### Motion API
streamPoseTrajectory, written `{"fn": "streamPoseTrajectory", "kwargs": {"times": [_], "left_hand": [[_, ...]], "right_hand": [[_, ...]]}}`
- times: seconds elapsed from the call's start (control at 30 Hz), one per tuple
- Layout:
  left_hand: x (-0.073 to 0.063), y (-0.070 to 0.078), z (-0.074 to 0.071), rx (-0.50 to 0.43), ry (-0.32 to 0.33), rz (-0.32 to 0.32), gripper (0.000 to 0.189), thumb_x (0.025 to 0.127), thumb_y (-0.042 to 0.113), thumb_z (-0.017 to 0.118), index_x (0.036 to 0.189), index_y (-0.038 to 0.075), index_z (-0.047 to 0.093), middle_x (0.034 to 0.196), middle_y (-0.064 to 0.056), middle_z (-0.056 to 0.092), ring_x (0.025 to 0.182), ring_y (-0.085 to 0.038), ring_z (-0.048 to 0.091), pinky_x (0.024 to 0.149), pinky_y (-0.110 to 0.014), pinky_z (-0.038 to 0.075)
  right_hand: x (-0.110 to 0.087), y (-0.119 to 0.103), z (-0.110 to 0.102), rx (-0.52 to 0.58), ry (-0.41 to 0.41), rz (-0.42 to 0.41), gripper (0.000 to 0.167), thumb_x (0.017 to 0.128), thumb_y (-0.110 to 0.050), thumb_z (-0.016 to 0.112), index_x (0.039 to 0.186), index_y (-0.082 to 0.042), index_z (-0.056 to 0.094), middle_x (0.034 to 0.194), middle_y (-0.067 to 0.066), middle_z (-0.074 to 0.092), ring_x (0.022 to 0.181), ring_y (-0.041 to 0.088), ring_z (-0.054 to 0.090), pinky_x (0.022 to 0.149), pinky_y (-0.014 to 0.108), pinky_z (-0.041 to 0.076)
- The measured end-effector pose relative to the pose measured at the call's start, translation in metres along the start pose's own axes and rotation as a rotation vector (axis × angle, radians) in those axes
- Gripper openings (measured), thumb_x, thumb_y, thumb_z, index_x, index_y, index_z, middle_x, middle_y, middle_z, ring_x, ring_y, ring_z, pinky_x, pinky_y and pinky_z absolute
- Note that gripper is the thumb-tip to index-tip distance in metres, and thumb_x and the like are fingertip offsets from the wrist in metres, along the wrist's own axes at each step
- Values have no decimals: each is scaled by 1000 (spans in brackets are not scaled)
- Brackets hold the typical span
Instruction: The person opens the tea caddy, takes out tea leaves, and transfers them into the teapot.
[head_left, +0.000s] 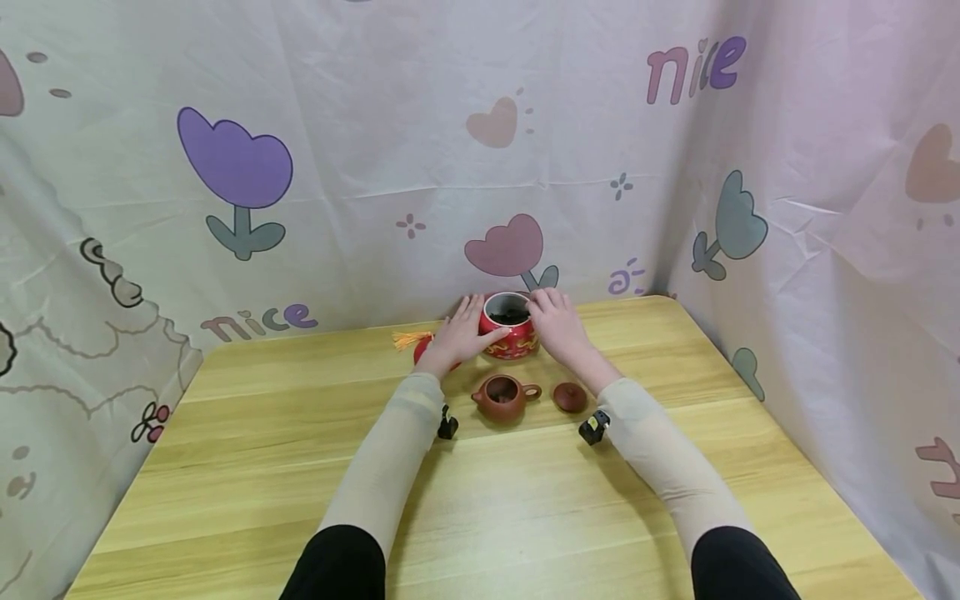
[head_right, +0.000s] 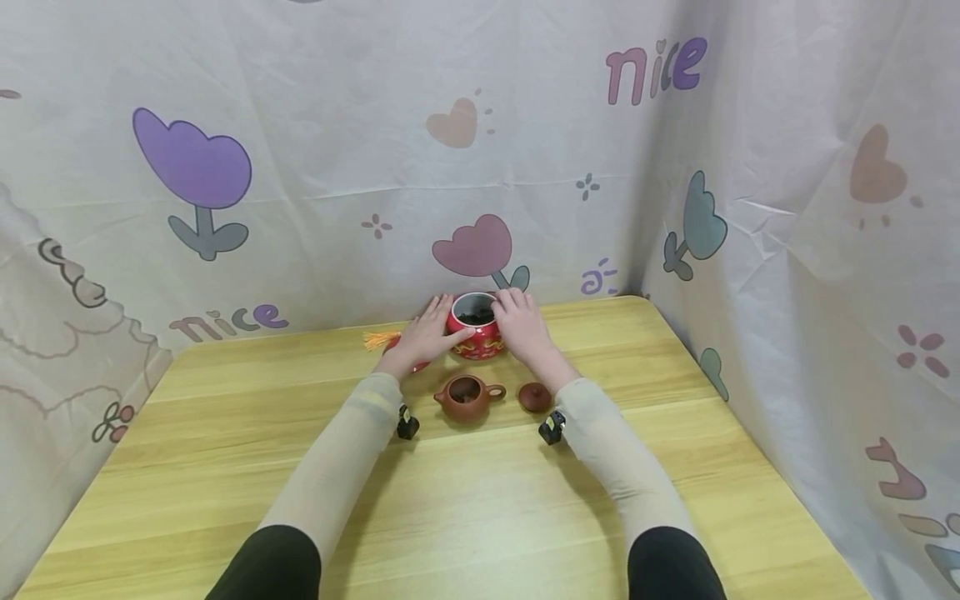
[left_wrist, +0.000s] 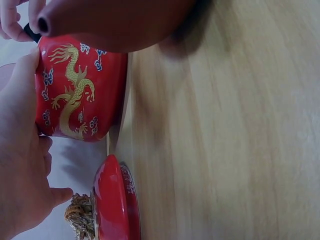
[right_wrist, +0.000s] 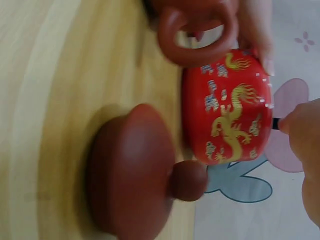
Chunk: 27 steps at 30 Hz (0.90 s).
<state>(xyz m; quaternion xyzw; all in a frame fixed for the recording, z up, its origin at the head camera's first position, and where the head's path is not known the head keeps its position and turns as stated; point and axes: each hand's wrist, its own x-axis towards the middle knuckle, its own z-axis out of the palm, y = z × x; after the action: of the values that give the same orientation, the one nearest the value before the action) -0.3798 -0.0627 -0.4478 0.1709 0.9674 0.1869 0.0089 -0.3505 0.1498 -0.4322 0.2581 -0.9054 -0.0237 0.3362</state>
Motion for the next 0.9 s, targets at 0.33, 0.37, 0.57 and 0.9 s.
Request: {"fn": "streamPoseTrajectory", "kwargs": {"times": [0.33, 0.37, 0.57, 0.9], "left_hand": [[2, -2, 2, -9, -1, -3, 107, 83, 83, 37, 158, 14, 7, 166, -6, 9, 154, -25, 3, 119, -60, 18], [2, -2, 2, -10, -2, -1, 107, 83, 83, 37, 158, 13, 7, 166, -6, 9, 154, -25, 3, 119, -60, 18], [1, -1, 1, -20, -2, 2, 108, 82, 83, 37, 158, 13, 6, 166, -8, 10, 154, -27, 4, 119, -60, 18], [0, 0, 1, -19, 5, 1, 106, 84, 81, 38, 158, 11, 7, 166, -9, 10, 154, -27, 4, 119, -60, 19]], "right_hand": [[4, 6, -6, 278, -82, 161, 15, 91, -15, 66, 101, -4, 69, 115, 12, 58, 109, 32, 47, 91, 47, 39], [4, 7, -6, 297, -87, 173, 15, 92, -15, 66, 101, -4, 69, 115, 12, 58, 110, 33, 47, 93, 47, 39], [3, 9, -10, 429, -118, 272, 17, 93, -16, 65, 102, -3, 69, 116, 15, 58, 112, 34, 45, 102, 50, 34], [-3, 15, -6, 636, -104, 424, 19, 93, -18, 65, 101, -1, 70, 113, 17, 57, 112, 35, 43, 102, 49, 34]]}}
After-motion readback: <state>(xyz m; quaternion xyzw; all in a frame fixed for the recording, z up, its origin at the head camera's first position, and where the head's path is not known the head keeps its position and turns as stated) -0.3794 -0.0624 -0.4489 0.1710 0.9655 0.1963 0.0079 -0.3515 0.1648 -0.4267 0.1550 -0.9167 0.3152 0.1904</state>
